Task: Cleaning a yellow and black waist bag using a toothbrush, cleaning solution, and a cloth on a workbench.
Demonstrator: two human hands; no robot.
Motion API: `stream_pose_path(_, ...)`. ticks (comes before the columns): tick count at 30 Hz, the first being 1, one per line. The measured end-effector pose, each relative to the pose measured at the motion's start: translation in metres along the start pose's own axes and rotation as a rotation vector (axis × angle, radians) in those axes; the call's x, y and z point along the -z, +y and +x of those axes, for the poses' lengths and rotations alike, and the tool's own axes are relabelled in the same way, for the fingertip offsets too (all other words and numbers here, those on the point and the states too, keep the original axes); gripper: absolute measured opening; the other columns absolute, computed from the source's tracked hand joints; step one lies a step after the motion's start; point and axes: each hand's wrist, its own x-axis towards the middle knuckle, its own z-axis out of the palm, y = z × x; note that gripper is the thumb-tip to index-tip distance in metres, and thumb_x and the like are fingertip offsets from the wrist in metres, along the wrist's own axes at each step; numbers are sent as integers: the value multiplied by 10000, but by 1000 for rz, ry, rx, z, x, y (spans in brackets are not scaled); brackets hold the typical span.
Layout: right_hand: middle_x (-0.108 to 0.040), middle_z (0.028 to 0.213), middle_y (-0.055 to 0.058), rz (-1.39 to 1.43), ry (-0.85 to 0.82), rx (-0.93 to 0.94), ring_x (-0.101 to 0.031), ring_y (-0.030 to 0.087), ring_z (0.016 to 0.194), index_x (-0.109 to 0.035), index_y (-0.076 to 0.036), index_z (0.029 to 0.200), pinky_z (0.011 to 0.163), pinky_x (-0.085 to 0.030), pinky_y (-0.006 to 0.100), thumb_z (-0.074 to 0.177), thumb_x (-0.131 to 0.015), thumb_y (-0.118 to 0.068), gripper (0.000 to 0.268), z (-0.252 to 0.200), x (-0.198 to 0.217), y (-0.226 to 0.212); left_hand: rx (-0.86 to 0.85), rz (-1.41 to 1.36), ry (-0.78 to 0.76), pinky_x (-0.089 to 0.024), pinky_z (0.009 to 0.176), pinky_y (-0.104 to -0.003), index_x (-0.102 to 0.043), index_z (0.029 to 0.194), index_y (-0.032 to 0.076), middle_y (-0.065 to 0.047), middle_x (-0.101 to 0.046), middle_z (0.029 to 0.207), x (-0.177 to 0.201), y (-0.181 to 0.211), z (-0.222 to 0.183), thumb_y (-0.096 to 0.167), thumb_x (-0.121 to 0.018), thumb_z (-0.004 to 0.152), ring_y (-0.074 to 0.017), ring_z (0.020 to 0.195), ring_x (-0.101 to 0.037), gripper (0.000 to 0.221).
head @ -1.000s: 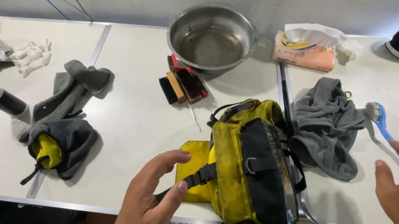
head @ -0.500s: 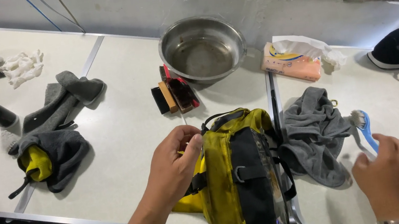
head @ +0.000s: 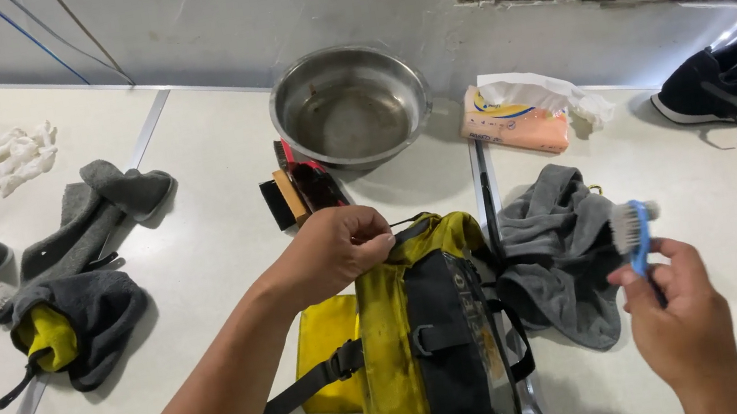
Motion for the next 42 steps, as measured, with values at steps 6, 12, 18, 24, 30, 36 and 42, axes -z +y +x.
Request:
stream_pose_path(6, -778, 1102, 22, 50, -7, 485, -692, 182, 1039, -702, -121, 1247, 925, -484, 324, 947, -653, -195, 313, -21, 9, -45, 28, -39, -48, -358, 604, -308, -653, 873, 103, 4, -543, 730, 3, -11, 2, 222, -561, 1054, -126, 649, -433, 236)
stream_pose_path(12, -760, 1108, 129, 96, -301, 746, -751, 246, 1022, -670, -85, 1219, 898, -680, 308, 865, -708, -74, 356, -8, -28, -73, 141, -87, -117, -566, 831, -284, -771, 1143, 83, -41, -793, 1059, 10, 7, -11, 227, -717, 908, -159, 954, -721, 281)
stream_pose_path(18, -768, 882, 215, 385, -396, 776, -773, 392, 899, -771, -22, 1088, 815, -609, 529, 860, -747, -19, 229, -5, -64, -107, 121, -146, -22, -568, 1008, -395, -770, 1170, 25, -195, -742, 1031, 4, 1, -3, 96, -723, 931, -313, 1072, -714, 254)
stream_pose_path(24, -770, 891, 174, 418, -470, 667, -748, 281, 924, -772, -54, 1128, 832, -590, 508, 1015, -590, -205, 262, 28, -86, -83, 62, -365, -42, -591, 846, -366, -777, 1054, -5, -158, -706, 881, 0, -27, 10, 78, -682, 948, -246, 900, -673, 165)
stream_pose_path(30, -603, 622, 116, 198, -398, 925, -633, 391, 675, -690, -134, 861, 678, -506, 457, 1033, -474, -436, 409, 10, -77, -117, -76, -462, -97, -567, 767, -339, -752, 978, 1, -114, -678, 806, -6, -47, 23, 87, -640, 967, -199, 827, -633, 142)
stream_pose_path(36, -431, 558, 14, -236, -25, 1248, -536, 307, 597, -584, -163, 755, 667, -453, 421, 929, -534, -646, 516, 23, -86, -107, -109, -520, -114, -547, 705, -306, -742, 936, 16, -85, -669, 768, -4, -56, 26, 101, -649, 976, -170, 752, -616, 133)
stream_pose_path(42, -569, 609, -55, -225, -82, 1179, -603, 251, 648, -675, -246, 816, 724, -468, 408, 906, -623, -519, 293, 3, -84, -112, -134, -542, -126, -535, 684, -313, -726, 922, 13, -69, -648, 764, -3, -47, 23, 98, -643, 966, -168, 740, -604, 127)
